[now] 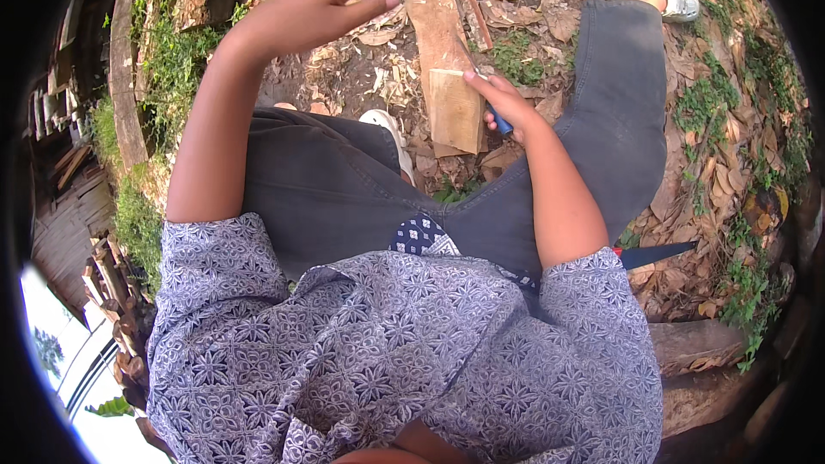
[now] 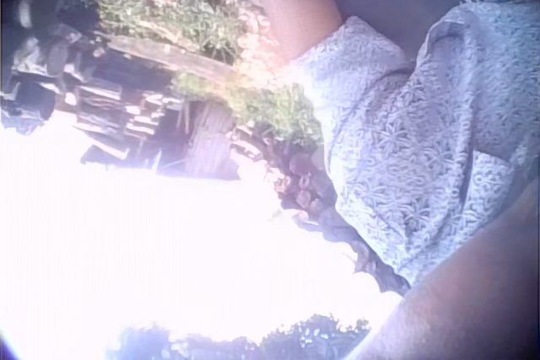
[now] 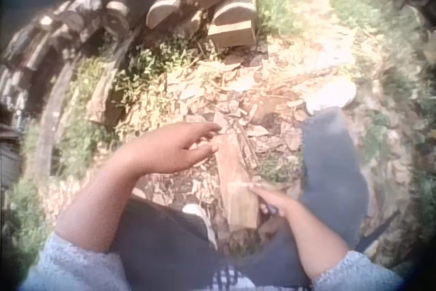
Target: The person sits on the ground and carves a small rectangular block of wood using a chisel and a small hammer. They repeatedly strike the chisel to remove wood shavings and occasionally inspect the carved surface.
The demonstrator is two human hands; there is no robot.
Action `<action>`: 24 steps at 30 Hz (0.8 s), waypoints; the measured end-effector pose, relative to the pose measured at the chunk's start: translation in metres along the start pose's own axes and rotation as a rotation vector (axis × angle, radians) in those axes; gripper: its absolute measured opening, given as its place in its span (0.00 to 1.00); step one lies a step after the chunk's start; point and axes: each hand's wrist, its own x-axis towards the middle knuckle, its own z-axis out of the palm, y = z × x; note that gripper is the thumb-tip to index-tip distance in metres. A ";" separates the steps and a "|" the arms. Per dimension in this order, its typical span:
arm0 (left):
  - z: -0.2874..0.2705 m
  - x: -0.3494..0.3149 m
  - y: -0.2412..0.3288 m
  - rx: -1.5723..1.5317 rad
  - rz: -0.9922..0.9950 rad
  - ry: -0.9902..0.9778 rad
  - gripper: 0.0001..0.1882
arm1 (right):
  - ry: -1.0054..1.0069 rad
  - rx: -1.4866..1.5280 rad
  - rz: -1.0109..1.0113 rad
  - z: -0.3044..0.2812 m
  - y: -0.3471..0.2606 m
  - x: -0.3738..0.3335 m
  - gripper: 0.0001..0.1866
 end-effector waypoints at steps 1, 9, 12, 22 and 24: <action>-0.021 -0.003 -0.007 0.018 0.016 0.185 0.28 | 0.051 -0.090 0.030 0.002 0.006 0.006 0.34; -0.093 -0.080 -0.003 -0.122 -0.272 0.511 0.23 | 0.183 -0.253 0.018 0.012 0.009 0.027 0.34; -0.099 -0.086 -0.025 -0.126 -0.357 0.662 0.21 | 0.294 -0.251 -0.093 0.003 0.010 0.035 0.32; 0.052 -0.179 -0.223 -0.431 -0.738 0.555 0.25 | 0.531 -0.391 -0.250 0.000 0.040 0.026 0.23; 0.128 -0.204 -0.241 -0.370 -0.892 0.487 0.24 | 0.497 -0.436 -0.271 -0.006 0.048 0.030 0.22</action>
